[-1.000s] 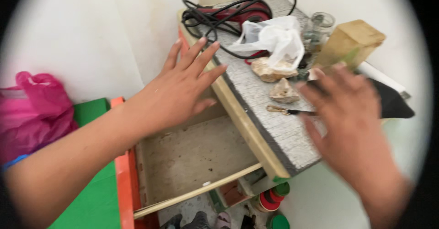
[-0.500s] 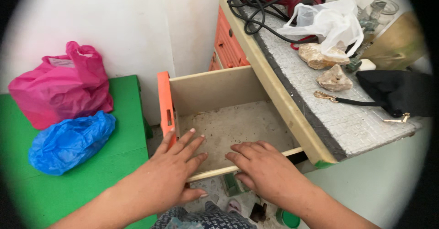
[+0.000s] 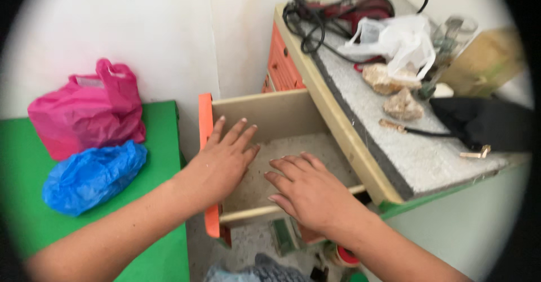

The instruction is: The person folds a white cloth and a blue cloth and places the blue cloth into a dresser drawer. They then open the dresser drawers, remove items including a hair dryer, comb, black pouch, plastic bags and stones, set them on top of the dresser, and carry the emptied drawer to the green table.

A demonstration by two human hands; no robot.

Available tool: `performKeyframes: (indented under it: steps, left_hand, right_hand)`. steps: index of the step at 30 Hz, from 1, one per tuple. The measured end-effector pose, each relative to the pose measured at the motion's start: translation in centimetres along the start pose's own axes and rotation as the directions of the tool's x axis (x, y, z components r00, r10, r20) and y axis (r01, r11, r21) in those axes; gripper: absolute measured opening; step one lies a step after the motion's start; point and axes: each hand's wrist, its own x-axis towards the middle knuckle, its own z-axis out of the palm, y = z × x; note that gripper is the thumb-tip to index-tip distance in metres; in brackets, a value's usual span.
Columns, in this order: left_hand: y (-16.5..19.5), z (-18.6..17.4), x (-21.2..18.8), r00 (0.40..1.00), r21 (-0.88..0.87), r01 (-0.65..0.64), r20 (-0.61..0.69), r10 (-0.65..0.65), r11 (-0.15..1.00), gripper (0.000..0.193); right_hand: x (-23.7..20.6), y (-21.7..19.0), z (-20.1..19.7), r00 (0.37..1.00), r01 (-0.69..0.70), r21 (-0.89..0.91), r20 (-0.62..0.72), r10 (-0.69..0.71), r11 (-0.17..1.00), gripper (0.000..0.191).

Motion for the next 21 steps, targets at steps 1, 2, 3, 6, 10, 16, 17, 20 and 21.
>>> performKeyframes:
  steps: [1,2,3,6,10,16,17,20,21]
  left_hand:
    - [-0.3,0.0,0.6,1.000,0.071,-0.023,-0.004,0.023,0.997,0.052]
    - [-0.4,0.0,0.8,0.999,0.048,0.001,-0.039,0.001,0.999,0.055]
    - [-0.4,-0.1,0.9,0.998,0.012,0.018,-0.060,-0.017,1.000,0.058]
    - [-1.3,-0.2,1.7,0.996,-0.039,0.074,-0.054,-0.076,0.996,0.065]
    - [-2.6,0.2,1.4,0.942,-0.101,0.335,0.039,-0.332,0.937,0.080]
    - [-2.8,2.1,0.5,0.869,-0.404,0.494,0.256,-0.424,0.770,0.084]
    - [-2.9,2.4,0.5,0.868,-0.380,0.492,0.287,-0.406,0.783,0.087]
    - [-3.2,2.8,0.3,0.856,-0.329,0.488,0.359,-0.371,0.808,0.090]
    - [-3.4,2.7,0.0,0.855,-0.322,0.486,0.367,-0.366,0.812,0.087]
  right_hand:
    - [1.0,0.6,-0.2,1.000,-0.005,-0.015,0.022,0.005,1.000,0.039]
    - [1.8,1.2,-0.4,0.998,0.002,-0.055,0.057,0.001,0.998,0.037]
    - [2.5,1.8,-0.5,0.995,0.000,-0.081,0.103,0.008,0.997,0.036]
    - [3.5,3.0,-1.1,0.945,-0.046,-0.189,0.311,0.104,0.981,0.030]
    - [2.3,1.8,-1.6,0.891,-0.172,0.028,0.431,0.143,0.985,0.045]
    - [1.4,-0.3,-0.9,0.820,-0.232,0.140,0.560,0.116,0.963,0.047]
    - [1.4,-0.4,-0.9,0.811,-0.234,0.169,0.577,0.096,0.958,0.050]
    - [1.4,-0.4,-0.9,0.802,-0.233,0.251,0.596,0.039,0.940,0.058]
    - [1.4,-0.5,-1.0,0.815,-0.230,0.278,0.578,0.029,0.933,0.060]
